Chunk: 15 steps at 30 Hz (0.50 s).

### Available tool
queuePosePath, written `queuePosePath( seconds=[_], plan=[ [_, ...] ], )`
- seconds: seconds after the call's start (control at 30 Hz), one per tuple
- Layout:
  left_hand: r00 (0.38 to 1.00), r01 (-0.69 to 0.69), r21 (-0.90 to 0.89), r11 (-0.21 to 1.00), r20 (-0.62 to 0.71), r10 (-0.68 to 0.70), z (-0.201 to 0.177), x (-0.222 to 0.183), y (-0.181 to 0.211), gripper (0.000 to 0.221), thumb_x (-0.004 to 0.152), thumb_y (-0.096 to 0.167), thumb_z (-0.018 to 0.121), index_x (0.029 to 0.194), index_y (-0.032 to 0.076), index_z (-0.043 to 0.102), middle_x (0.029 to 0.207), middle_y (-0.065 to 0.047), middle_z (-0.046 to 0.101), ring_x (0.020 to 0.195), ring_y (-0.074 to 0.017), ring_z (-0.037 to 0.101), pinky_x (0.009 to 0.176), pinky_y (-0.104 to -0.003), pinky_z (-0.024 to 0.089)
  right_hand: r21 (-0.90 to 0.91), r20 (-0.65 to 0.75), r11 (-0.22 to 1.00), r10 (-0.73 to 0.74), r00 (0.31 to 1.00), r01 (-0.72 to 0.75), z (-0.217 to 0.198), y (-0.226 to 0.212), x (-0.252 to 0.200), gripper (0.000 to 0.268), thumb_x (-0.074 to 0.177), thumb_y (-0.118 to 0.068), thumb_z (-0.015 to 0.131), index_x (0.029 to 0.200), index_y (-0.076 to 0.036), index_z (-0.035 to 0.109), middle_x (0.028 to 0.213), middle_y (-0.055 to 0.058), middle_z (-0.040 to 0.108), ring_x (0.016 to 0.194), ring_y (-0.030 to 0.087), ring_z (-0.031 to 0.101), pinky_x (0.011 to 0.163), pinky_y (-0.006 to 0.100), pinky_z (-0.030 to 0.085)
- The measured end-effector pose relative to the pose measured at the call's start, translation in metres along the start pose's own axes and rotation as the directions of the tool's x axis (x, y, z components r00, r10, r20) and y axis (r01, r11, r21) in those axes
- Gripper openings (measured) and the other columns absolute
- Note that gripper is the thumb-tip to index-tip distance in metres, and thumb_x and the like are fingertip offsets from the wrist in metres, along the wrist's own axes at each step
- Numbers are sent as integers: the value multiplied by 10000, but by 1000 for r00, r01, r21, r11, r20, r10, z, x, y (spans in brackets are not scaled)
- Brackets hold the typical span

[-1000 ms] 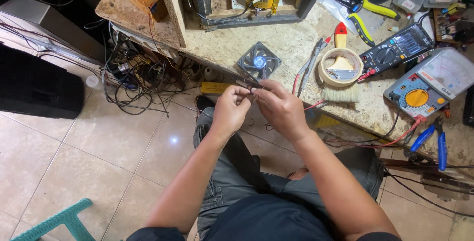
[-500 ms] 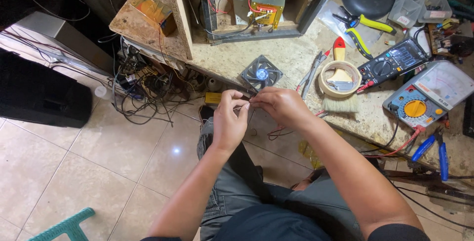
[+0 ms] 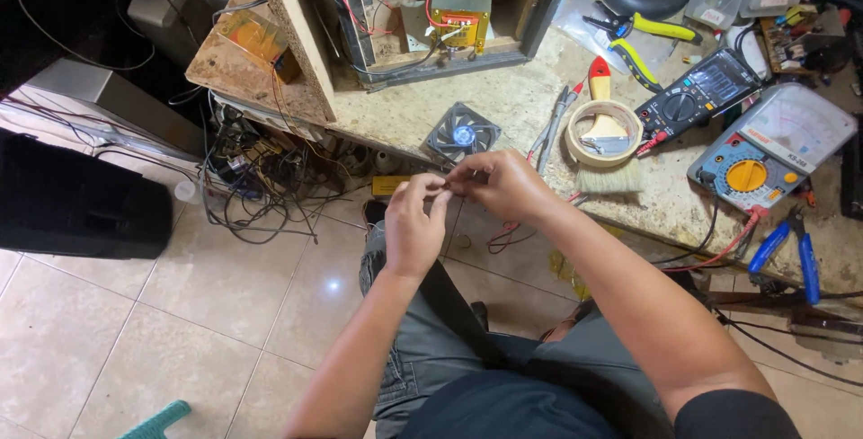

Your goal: Repairing a cooling fan by stripping wires, applying electrical tape, and soldering the connections

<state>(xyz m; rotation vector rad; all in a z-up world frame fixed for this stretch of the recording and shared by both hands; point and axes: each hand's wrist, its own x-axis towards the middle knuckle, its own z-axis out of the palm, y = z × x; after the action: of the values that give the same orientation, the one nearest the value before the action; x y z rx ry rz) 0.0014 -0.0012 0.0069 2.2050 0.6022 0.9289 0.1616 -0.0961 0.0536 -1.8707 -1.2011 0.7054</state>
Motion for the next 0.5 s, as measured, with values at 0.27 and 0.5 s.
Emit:
queuePosePath(
  seconds=[0.27,0.5],
  plan=[
    [890,453,-196,870,153,-429,-1,10,5,147,883,216,735,971,192,620,834,-15,789,800,-209,763,734,-351,599,-439,-141,820,-466,874,367,14,21,-11,81,961,-133,740,992,-82,795,979,84,793,909,267,766,793,353,614],
    [995,-69,48,996,-71,73,9,4,-9,70,909,152,773,978,138,779,863,-26,767,830,-233,712,772,-321,594,-539,-134,741,-545,827,401,16,33,-6,115,1005,-141,636,990,-125,748,1003,-6,731,909,211,749,781,303,610]
  ],
)
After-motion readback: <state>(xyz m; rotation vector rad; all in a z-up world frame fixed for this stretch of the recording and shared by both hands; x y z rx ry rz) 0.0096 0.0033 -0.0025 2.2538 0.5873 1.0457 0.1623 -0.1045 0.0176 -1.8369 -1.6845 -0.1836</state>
